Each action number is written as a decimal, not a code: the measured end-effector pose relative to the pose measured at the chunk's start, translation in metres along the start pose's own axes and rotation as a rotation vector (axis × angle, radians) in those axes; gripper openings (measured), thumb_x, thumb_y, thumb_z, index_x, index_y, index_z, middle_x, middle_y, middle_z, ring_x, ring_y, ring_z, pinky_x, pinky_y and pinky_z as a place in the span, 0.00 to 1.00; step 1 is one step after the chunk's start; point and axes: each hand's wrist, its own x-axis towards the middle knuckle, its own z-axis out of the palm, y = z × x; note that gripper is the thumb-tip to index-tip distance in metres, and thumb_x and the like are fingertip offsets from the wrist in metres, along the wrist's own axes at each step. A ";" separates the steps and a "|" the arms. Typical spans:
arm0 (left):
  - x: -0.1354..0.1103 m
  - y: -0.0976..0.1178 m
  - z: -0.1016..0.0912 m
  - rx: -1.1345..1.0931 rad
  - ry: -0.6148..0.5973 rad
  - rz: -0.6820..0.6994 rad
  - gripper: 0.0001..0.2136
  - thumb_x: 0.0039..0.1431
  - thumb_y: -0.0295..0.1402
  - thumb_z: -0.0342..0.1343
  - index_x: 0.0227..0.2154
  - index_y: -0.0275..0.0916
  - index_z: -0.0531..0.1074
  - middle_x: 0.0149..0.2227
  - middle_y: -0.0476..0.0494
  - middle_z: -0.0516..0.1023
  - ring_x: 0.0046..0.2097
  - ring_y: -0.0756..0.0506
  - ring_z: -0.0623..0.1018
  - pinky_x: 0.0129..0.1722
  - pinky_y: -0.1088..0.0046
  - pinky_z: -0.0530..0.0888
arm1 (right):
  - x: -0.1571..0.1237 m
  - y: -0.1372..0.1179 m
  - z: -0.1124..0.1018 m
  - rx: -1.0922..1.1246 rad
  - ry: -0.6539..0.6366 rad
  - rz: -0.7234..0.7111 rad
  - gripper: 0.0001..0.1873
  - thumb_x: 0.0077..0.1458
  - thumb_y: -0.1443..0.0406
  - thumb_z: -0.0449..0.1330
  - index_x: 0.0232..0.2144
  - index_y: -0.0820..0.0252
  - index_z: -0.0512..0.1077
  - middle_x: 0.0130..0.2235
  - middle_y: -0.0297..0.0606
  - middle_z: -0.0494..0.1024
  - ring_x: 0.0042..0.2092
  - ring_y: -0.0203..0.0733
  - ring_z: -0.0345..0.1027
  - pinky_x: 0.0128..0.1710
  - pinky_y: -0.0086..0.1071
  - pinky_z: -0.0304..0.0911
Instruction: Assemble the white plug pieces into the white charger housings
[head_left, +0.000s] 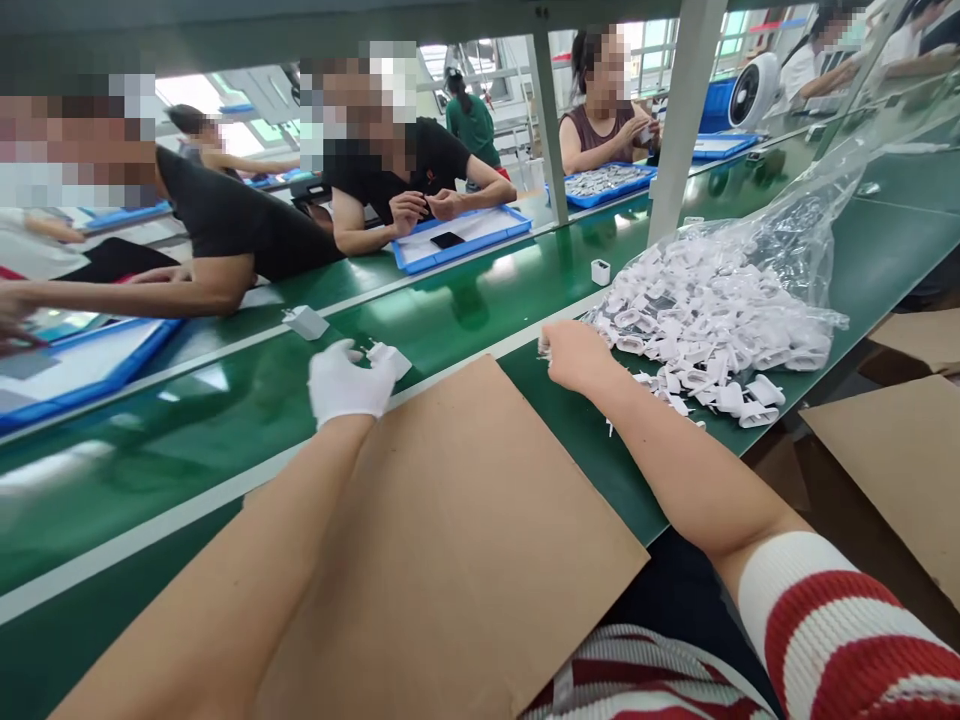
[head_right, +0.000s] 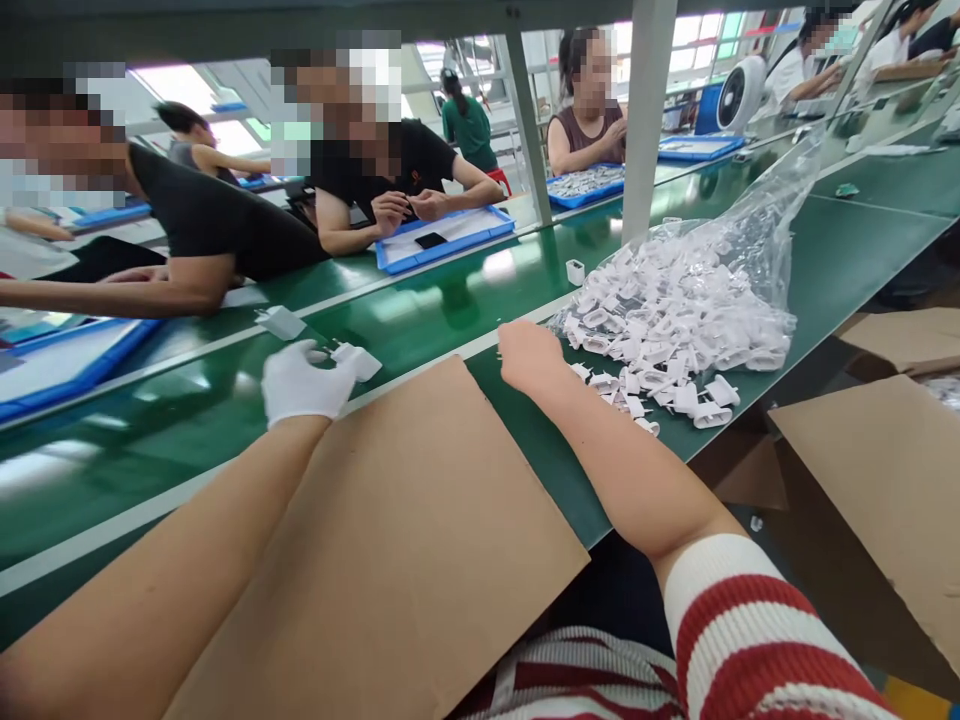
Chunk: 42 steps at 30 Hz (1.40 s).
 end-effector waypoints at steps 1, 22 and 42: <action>-0.001 -0.005 -0.004 0.064 0.074 -0.005 0.33 0.58 0.54 0.56 0.58 0.33 0.67 0.59 0.30 0.67 0.60 0.28 0.68 0.59 0.49 0.66 | 0.000 -0.003 0.004 0.113 0.026 -0.048 0.19 0.45 0.78 0.63 0.40 0.60 0.78 0.50 0.49 0.81 0.50 0.55 0.76 0.48 0.41 0.71; -0.099 0.054 0.002 -0.130 -0.322 0.086 0.16 0.48 0.44 0.65 0.40 0.45 0.80 0.41 0.46 0.83 0.44 0.38 0.80 0.47 0.64 0.75 | -0.006 -0.023 0.046 0.483 -0.109 -0.168 0.13 0.48 0.75 0.64 0.35 0.57 0.80 0.39 0.33 0.81 0.36 0.38 0.71 0.37 0.30 0.63; -0.106 0.043 0.028 -0.672 -0.390 0.154 0.14 0.46 0.44 0.65 0.37 0.49 0.83 0.33 0.51 0.83 0.36 0.41 0.81 0.39 0.70 0.75 | -0.007 -0.038 0.046 0.610 0.096 -0.156 0.14 0.56 0.56 0.61 0.43 0.54 0.72 0.48 0.41 0.82 0.49 0.43 0.78 0.53 0.37 0.73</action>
